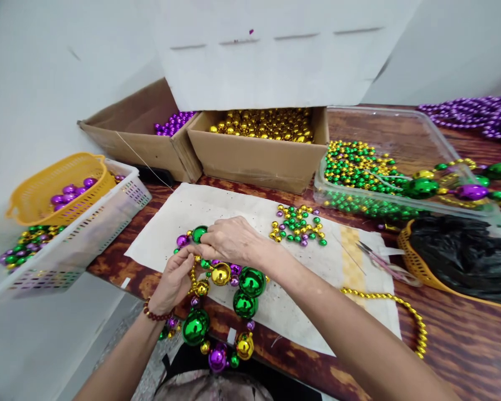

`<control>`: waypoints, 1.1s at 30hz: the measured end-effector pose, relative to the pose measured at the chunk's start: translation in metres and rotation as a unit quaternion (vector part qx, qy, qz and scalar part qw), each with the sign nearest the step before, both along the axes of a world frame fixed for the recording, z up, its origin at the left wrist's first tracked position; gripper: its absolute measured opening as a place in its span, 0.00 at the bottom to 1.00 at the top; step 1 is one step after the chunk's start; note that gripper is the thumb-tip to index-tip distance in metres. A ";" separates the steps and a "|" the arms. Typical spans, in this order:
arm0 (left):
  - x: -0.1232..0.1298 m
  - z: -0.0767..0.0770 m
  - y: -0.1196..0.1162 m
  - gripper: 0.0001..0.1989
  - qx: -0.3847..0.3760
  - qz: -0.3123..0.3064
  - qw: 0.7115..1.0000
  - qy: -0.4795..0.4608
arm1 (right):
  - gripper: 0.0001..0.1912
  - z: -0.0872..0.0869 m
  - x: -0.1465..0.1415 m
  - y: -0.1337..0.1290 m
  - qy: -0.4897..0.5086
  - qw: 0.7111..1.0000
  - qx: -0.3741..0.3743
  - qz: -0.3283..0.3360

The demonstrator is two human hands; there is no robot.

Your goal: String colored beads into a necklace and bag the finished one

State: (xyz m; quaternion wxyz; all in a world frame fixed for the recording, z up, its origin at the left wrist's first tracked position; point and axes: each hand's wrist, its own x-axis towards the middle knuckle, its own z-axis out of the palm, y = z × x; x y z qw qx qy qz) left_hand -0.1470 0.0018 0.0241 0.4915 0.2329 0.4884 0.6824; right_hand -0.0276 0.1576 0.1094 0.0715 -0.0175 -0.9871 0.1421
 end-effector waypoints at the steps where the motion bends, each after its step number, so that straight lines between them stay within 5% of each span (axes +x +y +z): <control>1: 0.000 0.000 0.000 0.15 0.001 -0.001 1.000 0.002 | 0.29 0.000 0.000 0.000 -0.002 1.000 0.006 -0.002; 33: 0.003 0.004 0.000 0.12 0.009 -0.024 1.000 -0.003 | 0.32 0.006 0.000 -0.004 -0.056 0.997 0.046 -0.016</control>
